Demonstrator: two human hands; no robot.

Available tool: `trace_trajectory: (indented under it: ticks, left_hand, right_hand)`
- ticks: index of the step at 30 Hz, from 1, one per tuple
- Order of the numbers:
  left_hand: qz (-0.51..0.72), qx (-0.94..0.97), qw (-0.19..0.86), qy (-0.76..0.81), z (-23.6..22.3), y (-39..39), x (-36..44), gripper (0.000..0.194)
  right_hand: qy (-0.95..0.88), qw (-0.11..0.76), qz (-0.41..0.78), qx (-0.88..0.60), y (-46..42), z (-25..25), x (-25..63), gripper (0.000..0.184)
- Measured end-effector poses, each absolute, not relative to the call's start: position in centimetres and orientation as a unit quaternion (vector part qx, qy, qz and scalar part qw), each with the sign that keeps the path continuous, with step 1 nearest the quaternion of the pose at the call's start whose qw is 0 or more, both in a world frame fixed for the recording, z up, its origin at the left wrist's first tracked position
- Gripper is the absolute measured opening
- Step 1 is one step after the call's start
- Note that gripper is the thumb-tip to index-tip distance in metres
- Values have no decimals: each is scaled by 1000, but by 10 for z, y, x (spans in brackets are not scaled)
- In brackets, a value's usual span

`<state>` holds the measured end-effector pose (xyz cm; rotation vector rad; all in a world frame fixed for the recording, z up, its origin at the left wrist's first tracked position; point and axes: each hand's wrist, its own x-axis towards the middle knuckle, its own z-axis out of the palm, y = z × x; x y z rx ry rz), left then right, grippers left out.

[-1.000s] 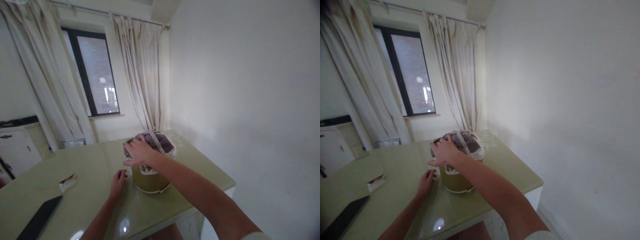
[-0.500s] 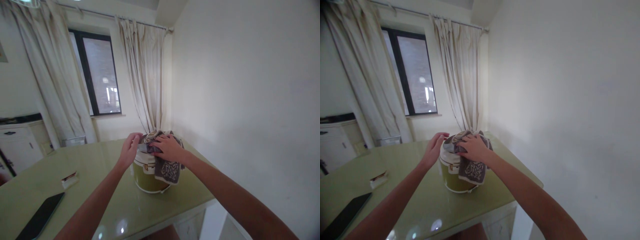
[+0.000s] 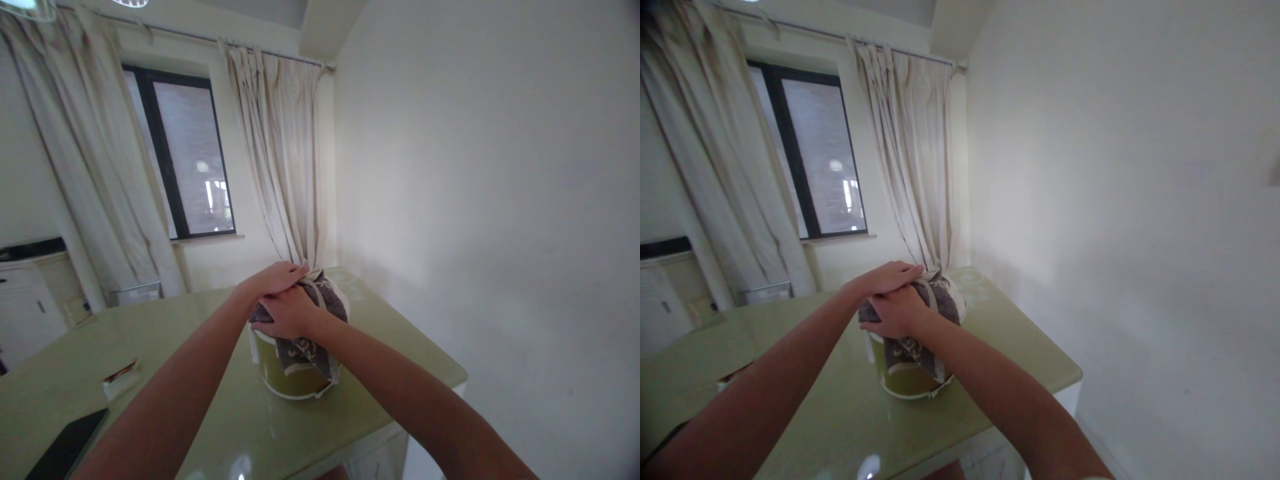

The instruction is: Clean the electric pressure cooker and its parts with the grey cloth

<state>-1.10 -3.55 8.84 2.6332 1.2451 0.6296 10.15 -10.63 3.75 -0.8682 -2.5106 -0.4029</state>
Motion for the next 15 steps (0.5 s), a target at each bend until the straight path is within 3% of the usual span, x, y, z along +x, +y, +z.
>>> trace_trajectory:
  ticks: [9,13,15]
  left_hand:
    - [246,872,96,411,76,-37,-14,70]
    - [267,862,70,425,63,-39,-16,64]
    - [301,862,46,405,52,-42,-16,58]
  right_hand:
    - [-830,269,-135,-469,-104,40,205,44]
    - [-814,278,20,-509,-61,53,208,37]
    - [-779,340,107,-516,-37,52,208,38]
